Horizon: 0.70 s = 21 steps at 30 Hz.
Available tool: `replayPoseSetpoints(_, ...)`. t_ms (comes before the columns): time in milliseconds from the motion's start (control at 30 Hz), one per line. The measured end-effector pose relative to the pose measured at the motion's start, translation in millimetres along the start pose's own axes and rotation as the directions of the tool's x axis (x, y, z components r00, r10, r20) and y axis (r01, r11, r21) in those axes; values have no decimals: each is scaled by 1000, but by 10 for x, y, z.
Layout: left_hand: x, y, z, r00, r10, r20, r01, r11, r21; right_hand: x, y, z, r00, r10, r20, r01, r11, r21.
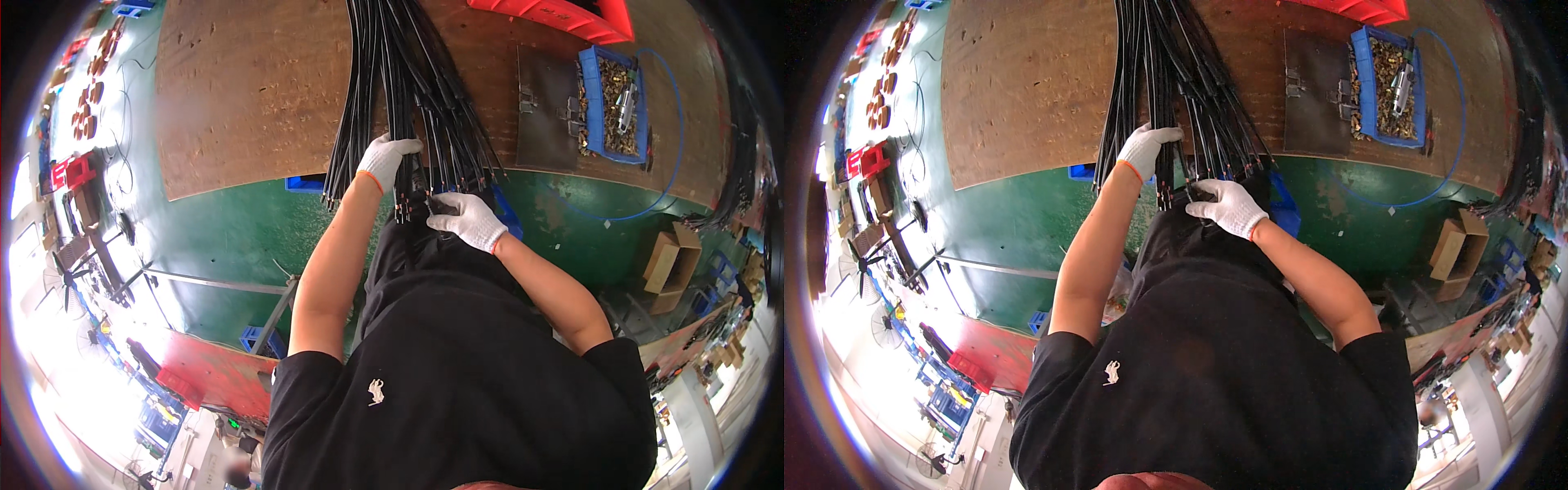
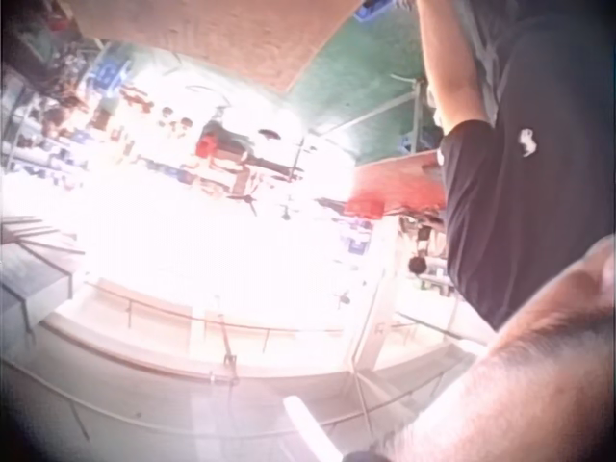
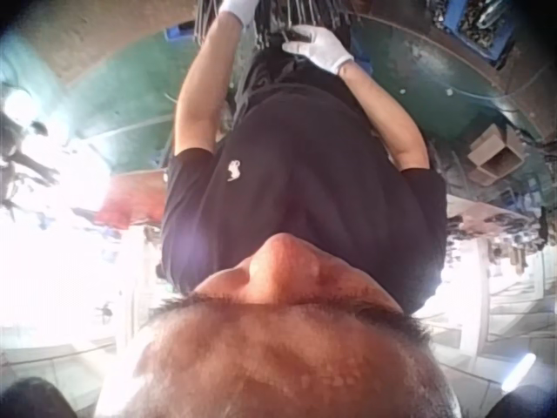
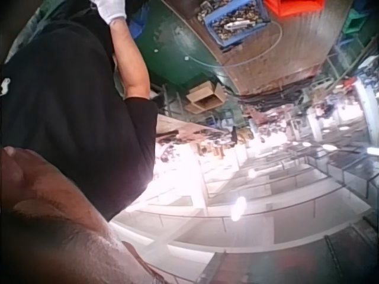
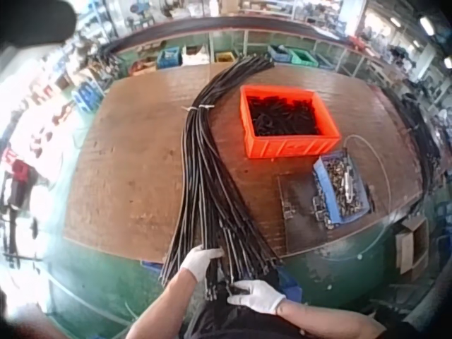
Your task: The person is assembling cable components by attaching connectors to long black cables on a workshop table.
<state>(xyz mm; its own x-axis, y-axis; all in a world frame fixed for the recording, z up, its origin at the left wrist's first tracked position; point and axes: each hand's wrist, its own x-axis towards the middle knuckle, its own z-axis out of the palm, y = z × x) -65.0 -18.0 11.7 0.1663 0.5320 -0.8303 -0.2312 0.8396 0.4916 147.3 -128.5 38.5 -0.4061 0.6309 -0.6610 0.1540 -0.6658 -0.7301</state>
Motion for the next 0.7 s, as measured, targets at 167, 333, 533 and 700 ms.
replayPoseSetpoints(167, -20, -12, -4, 1000, -4, -12, 4, 1000, -9, 70, -267, 153, 977, 139, -160, -110, 978, 178)
replayPoseSetpoints(333, -189, 114, 64, 998, 5, -57, -5, 1000, 10, 411, -106, 299, 927, -67, -368, -85, 920, -381)
replayPoseSetpoints(533, -111, 123, -246, 1000, 28, -10, -27, 997, 69, 1054, -524, 127, 847, -238, -475, -80, 826, -558)
replayPoseSetpoints(700, -163, 191, -270, 999, 26, -23, -22, 990, 138, 1703, -1034, -111, 829, -260, -495, -131, 770, -624)
